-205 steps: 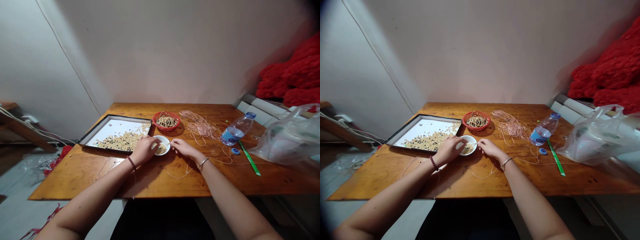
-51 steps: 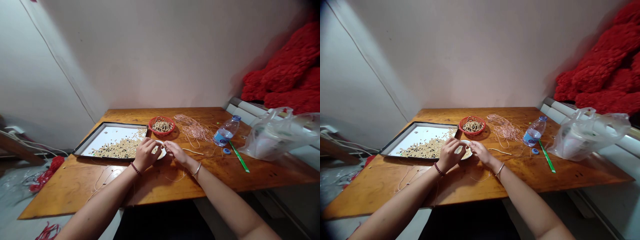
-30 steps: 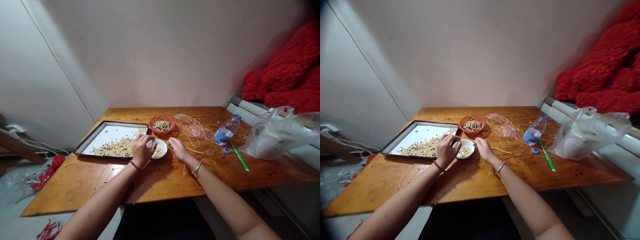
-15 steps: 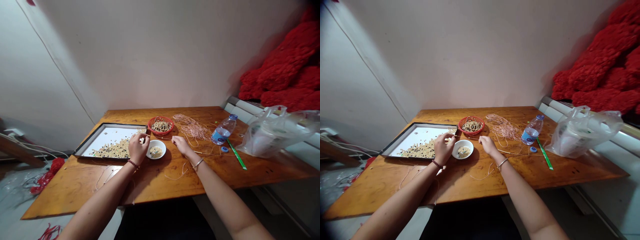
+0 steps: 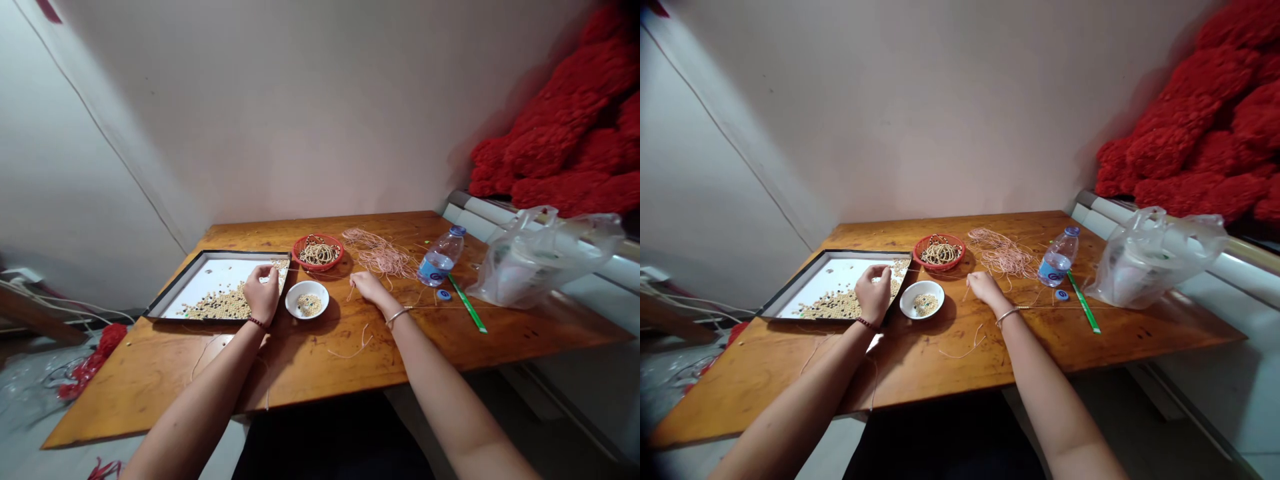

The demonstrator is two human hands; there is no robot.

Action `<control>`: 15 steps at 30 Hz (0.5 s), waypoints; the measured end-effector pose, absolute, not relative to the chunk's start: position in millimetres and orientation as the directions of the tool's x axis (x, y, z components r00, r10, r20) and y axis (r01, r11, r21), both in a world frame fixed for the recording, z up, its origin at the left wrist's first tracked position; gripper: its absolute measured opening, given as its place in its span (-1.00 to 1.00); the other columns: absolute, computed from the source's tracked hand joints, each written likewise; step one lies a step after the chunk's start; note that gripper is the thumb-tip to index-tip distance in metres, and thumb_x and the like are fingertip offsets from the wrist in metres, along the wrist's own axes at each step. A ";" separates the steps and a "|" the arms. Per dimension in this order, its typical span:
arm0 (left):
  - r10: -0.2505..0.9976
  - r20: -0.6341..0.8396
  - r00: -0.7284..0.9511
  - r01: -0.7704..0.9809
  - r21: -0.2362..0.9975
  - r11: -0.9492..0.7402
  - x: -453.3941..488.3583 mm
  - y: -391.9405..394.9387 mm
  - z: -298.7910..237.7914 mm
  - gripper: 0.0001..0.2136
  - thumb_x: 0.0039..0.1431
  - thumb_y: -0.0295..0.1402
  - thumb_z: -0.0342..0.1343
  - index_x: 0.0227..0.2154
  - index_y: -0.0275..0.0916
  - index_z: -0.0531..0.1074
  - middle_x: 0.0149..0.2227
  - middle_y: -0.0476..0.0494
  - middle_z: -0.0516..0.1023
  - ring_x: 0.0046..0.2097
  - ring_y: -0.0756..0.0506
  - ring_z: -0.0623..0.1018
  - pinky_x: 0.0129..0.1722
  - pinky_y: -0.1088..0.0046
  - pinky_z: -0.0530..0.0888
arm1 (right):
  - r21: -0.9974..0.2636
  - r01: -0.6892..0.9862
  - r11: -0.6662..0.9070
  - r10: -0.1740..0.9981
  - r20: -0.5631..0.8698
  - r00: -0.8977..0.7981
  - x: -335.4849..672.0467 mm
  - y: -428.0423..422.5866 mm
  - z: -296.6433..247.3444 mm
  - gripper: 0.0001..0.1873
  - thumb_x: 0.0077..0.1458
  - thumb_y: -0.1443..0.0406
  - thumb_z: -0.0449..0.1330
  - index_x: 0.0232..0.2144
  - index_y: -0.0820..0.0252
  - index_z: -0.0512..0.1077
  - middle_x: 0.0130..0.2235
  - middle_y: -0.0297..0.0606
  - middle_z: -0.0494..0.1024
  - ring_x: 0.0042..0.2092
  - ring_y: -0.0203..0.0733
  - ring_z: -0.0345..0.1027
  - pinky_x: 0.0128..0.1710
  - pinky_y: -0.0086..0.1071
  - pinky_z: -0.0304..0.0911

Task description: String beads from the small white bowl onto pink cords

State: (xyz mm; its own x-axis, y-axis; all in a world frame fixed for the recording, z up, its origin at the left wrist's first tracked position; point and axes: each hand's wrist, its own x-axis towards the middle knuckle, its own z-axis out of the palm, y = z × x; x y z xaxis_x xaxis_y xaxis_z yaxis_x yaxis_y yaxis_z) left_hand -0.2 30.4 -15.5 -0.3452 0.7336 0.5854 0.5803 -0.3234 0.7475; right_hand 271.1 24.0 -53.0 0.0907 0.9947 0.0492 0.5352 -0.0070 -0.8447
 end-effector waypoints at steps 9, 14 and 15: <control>0.728 0.531 -0.434 0.473 0.822 -0.318 -2.6 33.5 -11.4 -0.84 0.03 -0.27 0.08 -0.44 -0.24 0.48 -0.42 -0.09 0.55 -0.31 -0.10 0.52 -0.20 0.38 0.42 | -0.866 0.494 -0.074 0.993 -0.019 0.116 286.5 27.0 -47.4 -0.73 -0.07 0.31 -0.01 -0.72 0.20 0.33 -0.64 -0.32 0.32 -0.51 -0.28 0.17 -0.43 -0.41 0.04; 0.715 0.490 -0.499 0.411 0.860 -0.302 -4.1 38.6 -11.4 -0.84 0.01 -0.28 0.08 -0.44 -0.27 0.48 -0.43 -0.08 0.53 -0.33 -0.07 0.50 -0.19 0.39 0.41 | -0.896 0.431 -0.105 0.992 -0.067 0.103 294.6 24.2 -44.3 -0.75 -0.09 0.31 0.01 -0.73 0.21 0.31 -0.65 -0.35 0.29 -0.56 -0.33 0.09 -0.49 -0.42 0.00; 0.712 0.478 -0.515 0.389 0.870 -0.303 -4.5 40.4 -12.1 -0.83 0.01 -0.28 0.08 -0.44 -0.28 0.47 -0.43 -0.08 0.52 -0.34 -0.06 0.49 -0.20 0.40 0.41 | -0.902 0.416 -0.114 0.992 -0.079 0.100 295.9 23.1 -43.8 -0.76 -0.09 0.30 0.02 -0.72 0.21 0.31 -0.65 -0.37 0.27 -0.57 -0.34 0.06 -0.51 -0.42 -0.02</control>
State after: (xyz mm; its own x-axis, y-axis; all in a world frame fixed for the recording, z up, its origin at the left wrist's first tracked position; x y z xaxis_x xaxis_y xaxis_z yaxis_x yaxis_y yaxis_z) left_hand -4.5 40.4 -12.1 -0.5149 0.7119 0.4776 0.3885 -0.3028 0.8702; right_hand 295.9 23.1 -43.8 0.0998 0.9919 -0.0791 0.4157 -0.1138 -0.9024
